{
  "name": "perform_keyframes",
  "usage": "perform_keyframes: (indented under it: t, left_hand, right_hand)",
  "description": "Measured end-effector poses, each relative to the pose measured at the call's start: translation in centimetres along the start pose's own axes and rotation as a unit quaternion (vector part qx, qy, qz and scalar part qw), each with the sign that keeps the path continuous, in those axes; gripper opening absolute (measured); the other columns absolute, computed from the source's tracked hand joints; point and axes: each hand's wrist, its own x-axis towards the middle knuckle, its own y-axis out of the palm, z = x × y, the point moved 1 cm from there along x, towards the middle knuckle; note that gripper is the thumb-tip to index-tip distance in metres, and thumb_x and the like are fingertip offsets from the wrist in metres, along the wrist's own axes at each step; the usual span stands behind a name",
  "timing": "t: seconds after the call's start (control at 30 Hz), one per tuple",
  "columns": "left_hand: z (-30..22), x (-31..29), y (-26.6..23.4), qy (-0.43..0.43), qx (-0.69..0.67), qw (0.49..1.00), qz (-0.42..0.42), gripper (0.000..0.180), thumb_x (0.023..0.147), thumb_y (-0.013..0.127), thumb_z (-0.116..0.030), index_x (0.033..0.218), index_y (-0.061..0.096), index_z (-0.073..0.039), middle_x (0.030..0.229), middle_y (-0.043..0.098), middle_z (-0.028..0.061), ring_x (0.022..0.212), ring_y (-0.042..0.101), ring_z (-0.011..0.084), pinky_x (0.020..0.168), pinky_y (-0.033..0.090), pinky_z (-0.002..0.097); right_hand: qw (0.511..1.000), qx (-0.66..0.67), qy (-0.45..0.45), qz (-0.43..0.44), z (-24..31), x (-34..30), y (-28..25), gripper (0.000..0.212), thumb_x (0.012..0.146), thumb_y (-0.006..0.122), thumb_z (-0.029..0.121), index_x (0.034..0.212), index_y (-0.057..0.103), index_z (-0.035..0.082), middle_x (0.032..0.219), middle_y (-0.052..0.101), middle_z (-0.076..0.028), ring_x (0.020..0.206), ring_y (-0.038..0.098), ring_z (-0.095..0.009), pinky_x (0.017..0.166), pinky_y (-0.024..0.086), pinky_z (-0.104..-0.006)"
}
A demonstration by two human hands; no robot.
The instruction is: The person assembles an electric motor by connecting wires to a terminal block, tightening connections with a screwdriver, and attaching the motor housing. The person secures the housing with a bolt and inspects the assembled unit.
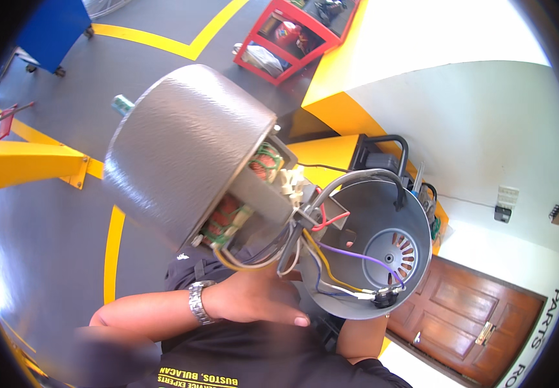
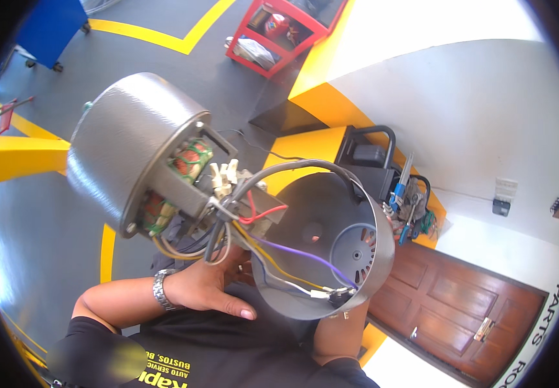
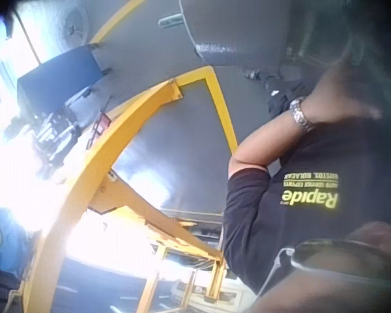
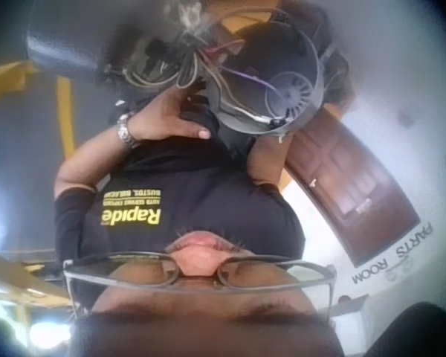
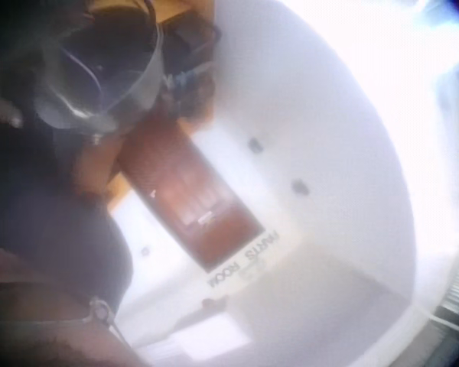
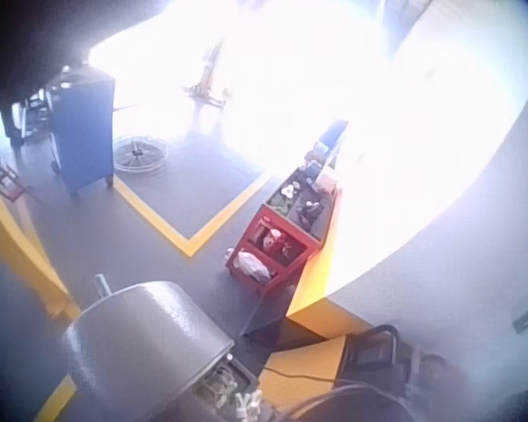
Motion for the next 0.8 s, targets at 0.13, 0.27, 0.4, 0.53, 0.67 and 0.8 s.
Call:
perform_keyframes:
  t: [0.13, 0.27, 0.4, 0.53, 0.67, 0.8]
  left_hand:
    - [0.3, 1.5, 0.4, -0.022, -0.046, 0.998, 0.045, 0.102, 0.075, 0.090, -0.016, 0.152, 0.025, -0.001, 0.153, 0.038, 0.0174, 0.140, 0.040, 0.0281, 0.116, 0.034, 0.0462]
    - [-0.3, 2.1, -0.1, -0.061, -0.016, 0.997, 0.046, 0.087, 0.073, 0.090, -0.014, 0.144, 0.042, 0.001, 0.144, 0.051, 0.0157, 0.134, 0.048, 0.0265, 0.113, 0.039, 0.0437]
    - [0.3, 2.4, -0.9, -0.076, -0.022, 0.996, 0.032, 0.088, 0.070, 0.092, -0.014, 0.142, 0.045, 0.001, 0.141, 0.055, 0.0141, 0.129, 0.054, 0.0241, 0.110, 0.043, 0.0404]
    - [1.9, 1.7, -3.0, -0.041, -0.029, 0.999, 0.005, 0.095, 0.064, 0.096, -0.018, 0.142, 0.045, 0.000, 0.139, 0.057, 0.0123, 0.127, 0.055, 0.0207, 0.110, 0.042, 0.0381]
    - [0.9, 0.0, -3.6, -0.054, -0.067, 0.996, -0.012, 0.104, 0.062, 0.097, -0.024, 0.146, 0.041, -0.001, 0.139, 0.057, 0.0089, 0.128, 0.053, 0.0186, 0.110, 0.040, 0.0367]
    - [0.1, -0.2, -3.0, -0.004, -0.026, 0.999, -0.020, 0.075, 0.077, 0.082, -0.008, 0.142, 0.045, 0.002, 0.132, 0.062, 0.0128, 0.127, 0.055, 0.0208, 0.107, 0.044, 0.0359]
  right_hand:
    - [1.000, -0.011, -0.001, -0.001, 0.7, -0.4, 0.2, 0.140, 0.052, 0.099, 0.027, 0.156, 0.008, 0.007, 0.153, 0.036, -0.016, 0.141, 0.039, -0.030, 0.115, 0.033, -0.0430]
    - [1.000, -0.021, 0.001, 0.008, 1.1, -0.2, 0.4, 0.143, 0.051, 0.100, 0.023, 0.157, 0.005, 0.007, 0.154, 0.035, -0.017, 0.142, 0.038, -0.031, 0.116, 0.032, -0.0432]
    - [0.999, -0.038, 0.006, 0.015, 0.9, -0.4, 0.5, 0.146, 0.050, 0.101, 0.020, 0.158, 0.002, 0.007, 0.156, 0.034, -0.018, 0.143, 0.037, -0.031, 0.117, 0.032, -0.0434]
    - [0.995, -0.097, 0.015, 0.024, 0.9, -0.3, 1.8, 0.150, 0.049, 0.101, 0.017, 0.158, 0.000, 0.007, 0.157, 0.033, -0.019, 0.145, 0.036, -0.032, 0.117, 0.031, -0.0436]
    - [0.980, -0.200, 0.019, -0.009, 0.5, -0.6, 4.0, 0.145, 0.053, 0.101, 0.022, 0.159, 0.002, 0.007, 0.154, 0.038, -0.018, 0.143, 0.037, -0.030, 0.117, 0.030, -0.0428]
    - [0.975, -0.219, -0.026, -0.024, 0.0, -0.2, 4.8, 0.138, 0.055, 0.100, 0.022, 0.158, 0.009, 0.006, 0.154, 0.038, -0.017, 0.143, 0.038, -0.030, 0.117, 0.031, -0.0427]
